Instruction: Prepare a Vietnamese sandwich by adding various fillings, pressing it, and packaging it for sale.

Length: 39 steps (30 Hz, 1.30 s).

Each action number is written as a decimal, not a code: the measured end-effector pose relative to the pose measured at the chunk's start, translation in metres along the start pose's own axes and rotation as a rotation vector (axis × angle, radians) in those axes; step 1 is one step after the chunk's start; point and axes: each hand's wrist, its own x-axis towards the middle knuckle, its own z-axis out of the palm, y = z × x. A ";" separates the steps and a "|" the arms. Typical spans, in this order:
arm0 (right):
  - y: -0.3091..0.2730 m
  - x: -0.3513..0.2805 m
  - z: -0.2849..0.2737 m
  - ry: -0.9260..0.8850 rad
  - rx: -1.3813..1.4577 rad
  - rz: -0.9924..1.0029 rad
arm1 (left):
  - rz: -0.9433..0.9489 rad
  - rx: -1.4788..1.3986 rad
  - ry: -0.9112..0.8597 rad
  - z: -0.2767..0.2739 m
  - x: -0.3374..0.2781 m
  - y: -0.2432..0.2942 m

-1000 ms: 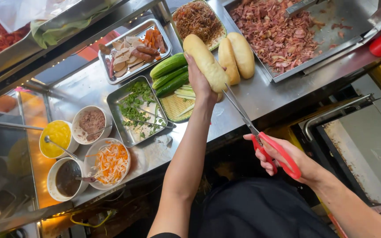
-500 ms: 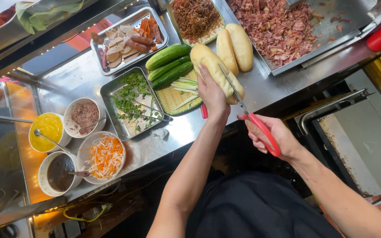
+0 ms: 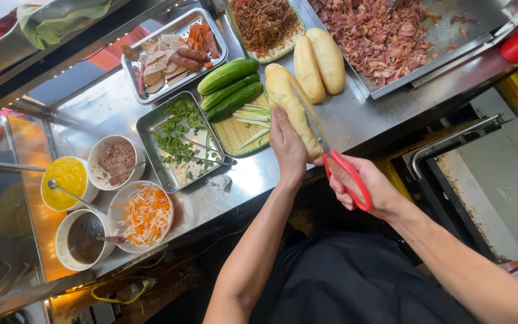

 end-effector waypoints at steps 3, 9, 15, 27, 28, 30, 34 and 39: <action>-0.007 -0.002 0.002 -0.038 0.140 0.050 | 0.003 -0.117 -0.040 -0.006 0.003 -0.003; -0.015 0.014 -0.022 -0.044 0.221 0.077 | 0.027 0.159 -0.196 -0.018 -0.019 -0.005; -0.015 -0.003 -0.058 0.043 0.161 0.089 | 0.103 0.282 0.011 0.019 0.040 -0.049; 0.010 -0.028 -0.142 0.273 0.133 0.077 | 0.351 0.824 0.389 0.114 0.159 -0.066; 0.013 -0.020 -0.151 0.225 0.117 0.068 | 0.373 0.831 0.437 0.097 0.161 -0.034; 0.023 -0.006 -0.168 0.231 0.131 0.101 | 0.590 0.433 0.441 0.070 0.152 0.022; 0.005 0.013 -0.136 0.240 0.073 0.111 | 1.012 0.432 0.563 -0.069 0.218 0.186; 0.001 0.020 -0.091 0.163 0.144 0.116 | 1.012 0.975 0.573 -0.186 0.301 0.390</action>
